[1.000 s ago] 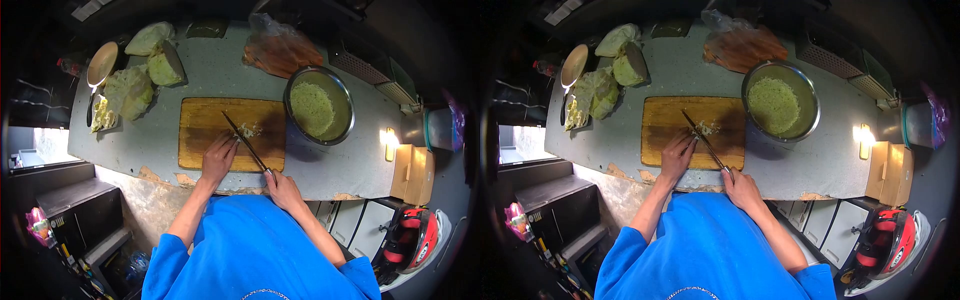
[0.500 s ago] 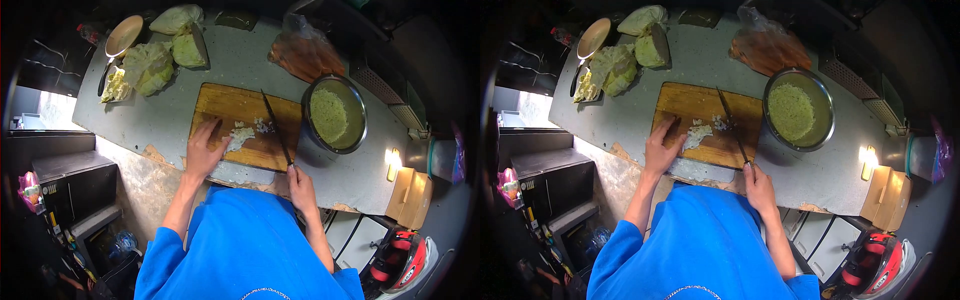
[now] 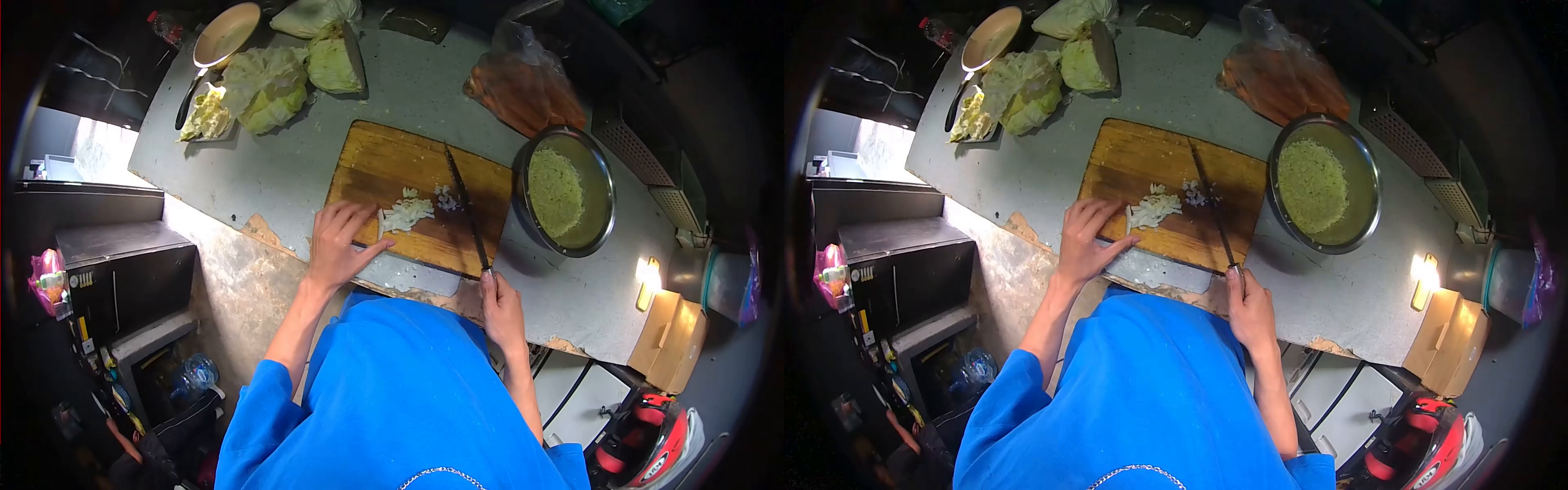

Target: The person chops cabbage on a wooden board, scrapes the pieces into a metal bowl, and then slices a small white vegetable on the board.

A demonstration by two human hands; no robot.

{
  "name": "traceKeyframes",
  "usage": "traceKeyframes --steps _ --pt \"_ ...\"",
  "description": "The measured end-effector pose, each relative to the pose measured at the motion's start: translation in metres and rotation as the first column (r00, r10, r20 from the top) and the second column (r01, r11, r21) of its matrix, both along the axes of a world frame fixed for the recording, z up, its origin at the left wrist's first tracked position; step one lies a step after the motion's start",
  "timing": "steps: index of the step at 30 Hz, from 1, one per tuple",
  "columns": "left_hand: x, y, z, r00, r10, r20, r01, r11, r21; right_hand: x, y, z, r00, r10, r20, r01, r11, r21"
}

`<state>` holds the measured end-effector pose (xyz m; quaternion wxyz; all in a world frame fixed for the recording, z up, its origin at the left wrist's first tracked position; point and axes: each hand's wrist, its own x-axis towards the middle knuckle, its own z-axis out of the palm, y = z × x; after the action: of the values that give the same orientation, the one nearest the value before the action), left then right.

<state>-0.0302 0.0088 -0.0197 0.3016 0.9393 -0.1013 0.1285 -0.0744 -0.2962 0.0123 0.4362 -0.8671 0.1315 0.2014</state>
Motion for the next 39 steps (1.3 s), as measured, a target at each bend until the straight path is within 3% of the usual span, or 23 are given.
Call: traceKeyframes --steps 4,10,16,18,21,23,27,29,31,33,35,37,38,39 --pt "-0.011 -0.003 -0.011 1.0 0.022 0.005 -0.022 0.999 0.035 0.002 0.003 0.0 1.0 0.009 0.026 -0.009 1.0 0.002" --pt "-0.009 0.003 -0.018 0.993 0.113 -0.04 -0.115 0.992 -0.044 0.007 0.004 0.009 0.999 0.032 0.005 -0.031 0.999 -0.039" --pt "0.001 0.001 -0.008 0.973 0.227 0.05 -0.22 0.969 -0.116 0.005 0.0 0.005 1.0 0.019 0.023 -0.018 1.0 -0.017" --pt "0.005 -0.007 -0.01 0.984 0.12 0.134 -0.105 0.988 -0.116 0.002 -0.002 -0.007 0.999 0.035 0.035 -0.035 0.999 -0.001" --pt "0.01 -0.018 -0.023 0.984 0.119 0.136 -0.109 0.991 -0.076 0.003 0.001 -0.008 0.998 0.046 0.043 -0.047 0.999 0.019" --pt "0.013 -0.022 -0.024 0.996 0.03 0.087 -0.024 0.997 -0.067 0.006 0.005 -0.002 0.999 0.045 0.013 -0.045 0.999 0.002" --pt "0.013 -0.027 -0.019 0.984 0.136 0.117 -0.12 0.984 -0.133 0.007 0.003 -0.008 0.998 0.05 0.04 -0.051 0.999 0.018" --pt "0.015 -0.032 -0.019 0.981 0.096 0.166 -0.063 0.979 -0.193 0.009 0.004 -0.008 0.994 0.098 0.055 -0.099 0.995 0.021" --pt "0.014 -0.043 -0.027 0.996 0.043 0.08 -0.032 0.991 -0.128 0.012 0.006 -0.01 0.992 0.102 0.073 -0.102 0.995 -0.007" --pt "0.018 -0.051 -0.047 0.991 -0.042 0.126 0.045 0.999 -0.02 0.014 0.009 -0.011 0.982 0.169 0.084 -0.169 0.986 -0.006" --pt "0.022 -0.057 -0.043 0.995 -0.084 0.052 0.083 0.996 0.024 0.018 0.013 -0.01 0.972 0.176 0.156 -0.179 0.984 0.006" --pt "0.029 -0.058 -0.053 0.993 -0.121 0.002 0.121 0.991 -0.06 0.02 0.014 -0.032 0.931 0.175 0.322 -0.208 0.975 0.072" --pt "0.031 -0.059 -0.068 0.991 -0.128 0.047 0.131 0.989 -0.064 0.023 0.014 -0.033 0.915 0.232 0.329 -0.275 0.957 0.09" --pt "0.033 -0.06 -0.08 0.986 -0.138 0.092 0.144 0.987 -0.067 0.027 0.014 -0.027 0.948 0.228 0.224 -0.257 0.96 0.113"
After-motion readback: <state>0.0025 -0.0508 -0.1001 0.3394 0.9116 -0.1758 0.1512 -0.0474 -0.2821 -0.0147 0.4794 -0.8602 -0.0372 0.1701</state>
